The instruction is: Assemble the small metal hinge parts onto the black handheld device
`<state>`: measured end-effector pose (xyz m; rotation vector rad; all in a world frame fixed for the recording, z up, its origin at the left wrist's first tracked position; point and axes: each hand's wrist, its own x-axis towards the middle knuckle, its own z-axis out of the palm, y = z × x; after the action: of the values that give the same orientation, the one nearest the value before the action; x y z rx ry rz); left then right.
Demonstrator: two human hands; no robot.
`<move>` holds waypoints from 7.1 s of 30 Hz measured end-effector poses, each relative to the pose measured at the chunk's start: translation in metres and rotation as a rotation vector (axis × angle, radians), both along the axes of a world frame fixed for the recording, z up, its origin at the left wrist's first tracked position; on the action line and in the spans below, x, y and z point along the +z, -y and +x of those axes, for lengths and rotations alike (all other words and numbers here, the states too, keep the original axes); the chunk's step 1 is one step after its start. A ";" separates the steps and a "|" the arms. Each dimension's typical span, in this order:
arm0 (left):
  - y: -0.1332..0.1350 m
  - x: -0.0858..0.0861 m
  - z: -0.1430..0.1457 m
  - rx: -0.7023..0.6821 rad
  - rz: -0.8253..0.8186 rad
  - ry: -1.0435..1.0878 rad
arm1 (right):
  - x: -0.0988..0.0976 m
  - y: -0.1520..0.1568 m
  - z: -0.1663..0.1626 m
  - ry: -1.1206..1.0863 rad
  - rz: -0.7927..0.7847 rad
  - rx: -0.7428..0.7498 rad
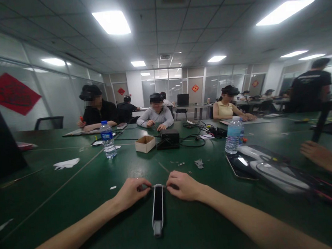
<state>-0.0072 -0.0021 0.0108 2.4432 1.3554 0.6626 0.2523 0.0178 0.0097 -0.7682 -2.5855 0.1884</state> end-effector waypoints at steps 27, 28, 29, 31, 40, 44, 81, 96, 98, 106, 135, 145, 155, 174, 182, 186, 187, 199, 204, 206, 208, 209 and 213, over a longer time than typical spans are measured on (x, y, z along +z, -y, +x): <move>0.007 0.006 0.007 -0.001 -0.098 0.137 | 0.001 -0.001 0.001 0.007 0.000 0.016; 0.007 0.006 0.007 0.002 -0.110 0.143 | 0.001 -0.001 0.002 0.007 -0.002 0.015; 0.006 0.006 0.007 0.004 -0.119 0.147 | 0.001 -0.001 0.002 0.009 -0.003 0.014; 0.006 0.007 0.007 0.009 -0.141 0.157 | 0.002 0.000 0.002 0.010 -0.001 0.013; 0.007 0.008 0.010 0.037 -0.232 0.212 | 0.003 0.000 0.002 0.015 -0.004 0.027; 0.003 0.006 0.010 0.049 -0.296 0.255 | 0.002 0.000 0.002 0.014 0.012 0.031; 0.009 0.014 0.014 0.006 -0.212 0.166 | -0.002 0.000 -0.004 -0.010 0.011 -0.006; 0.007 0.010 0.013 0.008 -0.108 0.052 | -0.006 -0.005 -0.001 -0.017 -0.001 0.015; 0.006 0.008 0.013 0.010 -0.104 0.049 | -0.006 -0.006 -0.002 -0.020 0.001 0.018; 0.005 0.005 0.011 -0.003 -0.085 0.036 | 0.000 -0.001 -0.004 -0.022 0.010 0.012; -0.001 0.007 0.009 -0.118 -0.030 -0.026 | 0.016 -0.061 0.070 0.301 0.185 -0.839; 0.002 0.006 0.010 -0.099 -0.045 -0.056 | -0.007 -0.091 0.106 0.087 -0.102 -0.963; 0.014 0.020 0.012 0.030 0.082 0.030 | 0.011 -0.047 0.047 -0.371 0.087 -0.547; 0.010 0.018 0.010 0.099 0.032 0.315 | 0.000 0.017 -0.014 -0.233 0.192 -0.054; -0.004 0.012 -0.001 0.162 -0.102 0.081 | 0.001 0.007 -0.009 0.091 0.020 -0.189; -0.005 0.009 0.001 0.155 -0.103 0.019 | 0.002 0.010 -0.012 0.103 -0.004 -0.139; -0.005 0.009 0.002 0.150 -0.104 0.014 | 0.003 0.011 -0.012 0.102 -0.011 -0.134; 0.006 0.002 0.010 0.074 -0.008 -0.120 | -0.001 0.007 -0.009 0.113 -0.020 -0.095; 0.006 -0.001 0.011 0.068 0.033 -0.222 | 0.000 0.006 -0.009 0.135 0.007 -0.055; 0.007 0.000 0.012 0.088 0.017 -0.257 | 0.002 0.008 -0.009 0.142 0.009 -0.047; 0.008 0.001 0.013 0.100 -0.002 -0.274 | 0.004 0.010 -0.009 0.169 0.033 -0.055; 0.009 0.002 0.013 0.102 -0.008 -0.277 | 0.006 0.011 -0.009 0.198 0.063 -0.069; 0.010 0.004 0.014 0.098 0.011 -0.257 | 0.017 0.004 0.000 0.326 0.226 -0.246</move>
<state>0.0071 -0.0125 0.0148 2.5531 1.5772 0.3872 0.2519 0.0141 0.0262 -1.0950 -2.7103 -0.3242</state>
